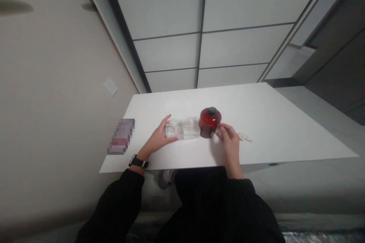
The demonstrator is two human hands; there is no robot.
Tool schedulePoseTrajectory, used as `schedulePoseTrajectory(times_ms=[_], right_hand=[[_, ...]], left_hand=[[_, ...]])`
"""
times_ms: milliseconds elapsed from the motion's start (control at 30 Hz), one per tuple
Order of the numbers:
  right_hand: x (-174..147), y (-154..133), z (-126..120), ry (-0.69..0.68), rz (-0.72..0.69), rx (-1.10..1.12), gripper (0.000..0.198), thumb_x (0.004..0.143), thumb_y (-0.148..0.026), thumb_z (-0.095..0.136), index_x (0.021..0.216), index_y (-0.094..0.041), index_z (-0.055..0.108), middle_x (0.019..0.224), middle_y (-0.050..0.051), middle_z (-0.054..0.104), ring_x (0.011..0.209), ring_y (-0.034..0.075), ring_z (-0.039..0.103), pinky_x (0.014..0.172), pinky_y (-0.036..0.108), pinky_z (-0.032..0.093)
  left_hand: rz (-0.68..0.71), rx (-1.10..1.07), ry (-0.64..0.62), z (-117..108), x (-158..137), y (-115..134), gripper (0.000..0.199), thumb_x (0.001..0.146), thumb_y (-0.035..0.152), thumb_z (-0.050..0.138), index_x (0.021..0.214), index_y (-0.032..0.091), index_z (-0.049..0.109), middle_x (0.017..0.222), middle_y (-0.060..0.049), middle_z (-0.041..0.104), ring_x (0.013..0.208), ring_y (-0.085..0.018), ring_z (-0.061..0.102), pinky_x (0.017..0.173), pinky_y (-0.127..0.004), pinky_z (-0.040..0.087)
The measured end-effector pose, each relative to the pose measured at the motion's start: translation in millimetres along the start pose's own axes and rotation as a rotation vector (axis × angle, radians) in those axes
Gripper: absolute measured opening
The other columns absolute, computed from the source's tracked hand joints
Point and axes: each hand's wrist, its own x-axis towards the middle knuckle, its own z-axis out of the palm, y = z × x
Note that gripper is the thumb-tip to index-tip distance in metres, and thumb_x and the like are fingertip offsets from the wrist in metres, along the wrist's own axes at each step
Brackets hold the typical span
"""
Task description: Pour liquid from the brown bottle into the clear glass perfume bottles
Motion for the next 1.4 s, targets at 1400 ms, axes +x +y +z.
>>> schedulePoseTrajectory(times_ms=[1400], right_hand=[[-23.7,-42.7,13.3,-0.368,0.000,-0.234,0.054,0.088,-0.057,0.066,0.114,-0.014,0.084,0.051,-0.002,0.061,0.050,0.016,0.052,0.058,0.031,0.046]], left_hand=[[0.004,-0.351,0.015,2.0,3.8,-1.3,0.058,0.076,0.050,0.089,0.105,0.025,0.045,0.138,-0.013,0.062,0.133,-0.030,0.060,0.115,-0.047,0.046]])
